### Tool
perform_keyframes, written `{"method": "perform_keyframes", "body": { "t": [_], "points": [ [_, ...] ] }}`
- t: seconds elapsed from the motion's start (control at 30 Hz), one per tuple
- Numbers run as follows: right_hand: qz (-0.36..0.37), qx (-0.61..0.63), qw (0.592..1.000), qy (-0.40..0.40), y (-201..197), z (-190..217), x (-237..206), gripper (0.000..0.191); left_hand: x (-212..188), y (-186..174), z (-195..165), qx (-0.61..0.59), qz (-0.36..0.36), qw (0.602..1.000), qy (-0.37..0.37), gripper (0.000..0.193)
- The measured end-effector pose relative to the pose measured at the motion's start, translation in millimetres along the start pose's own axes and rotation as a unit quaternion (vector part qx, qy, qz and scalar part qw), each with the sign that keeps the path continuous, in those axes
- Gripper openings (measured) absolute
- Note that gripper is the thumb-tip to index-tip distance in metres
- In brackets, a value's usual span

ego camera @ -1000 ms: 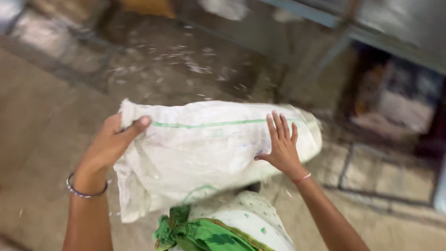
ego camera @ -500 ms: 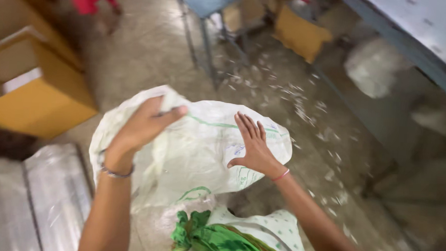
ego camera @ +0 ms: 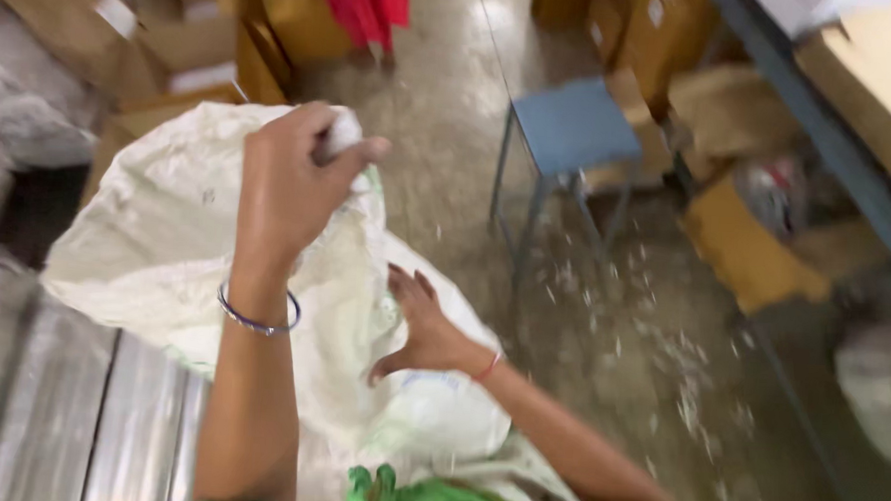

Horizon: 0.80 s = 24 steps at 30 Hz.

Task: The person wipes white circular LED light fixtures with a cloth, then places each into a clear plastic bag and seals it. The person repeats this process for several units, stacking the packaged items on the table. The person also moves a large white sack at the end.

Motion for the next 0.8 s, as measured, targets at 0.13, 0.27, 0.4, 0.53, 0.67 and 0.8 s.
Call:
{"method": "perform_keyframes", "body": {
  "t": [0.13, 0.27, 0.4, 0.53, 0.67, 0.8],
  "points": [
    [-0.043, 0.025, 0.996, 0.068, -23.6, -59.9, 78.7, 0.132, 89.8, -2.3, 21.4, 0.016, -0.128, 0.992, 0.011, 0.049],
    [-0.081, 0.021, 0.994, 0.077, -25.8, -137.8, 146.9, 0.069, 175.6, 11.6, 42.1, 0.056, -0.129, 0.988, 0.069, 0.048],
    [-0.209, 0.07, 0.955, 0.201, -44.8, -259.3, 227.3, 0.034, 272.6, -2.8, 59.1, 0.042, -0.151, 0.987, 0.038, 0.042],
    [-0.329, 0.11, 0.936, 0.06, -118.5, -381.5, 328.3, 0.024, 349.7, -26.8, 101.3, -0.002, -0.176, 0.984, 0.036, 0.032],
    [-0.326, -0.112, 0.937, -0.055, -228.7, -487.3, 411.5, 0.019, 431.7, -30.7, 193.1, -0.113, -0.22, 0.968, 0.03, 0.025],
    [-0.328, -0.103, 0.936, 0.073, -351.6, -604.1, 451.4, 0.027, 533.1, 11.7, 323.9, -0.307, -0.307, 0.901, 0.014, 0.022]
  ]
}}
Point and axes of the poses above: each hand's wrist, its own x-axis towards the middle knuckle, its own y-axis out of the palm, z = x × y, the point moved 3 cm from there along x, towards the middle knuckle, and after that the axes turned 9 degrees about -y, right-handed, at the moved point
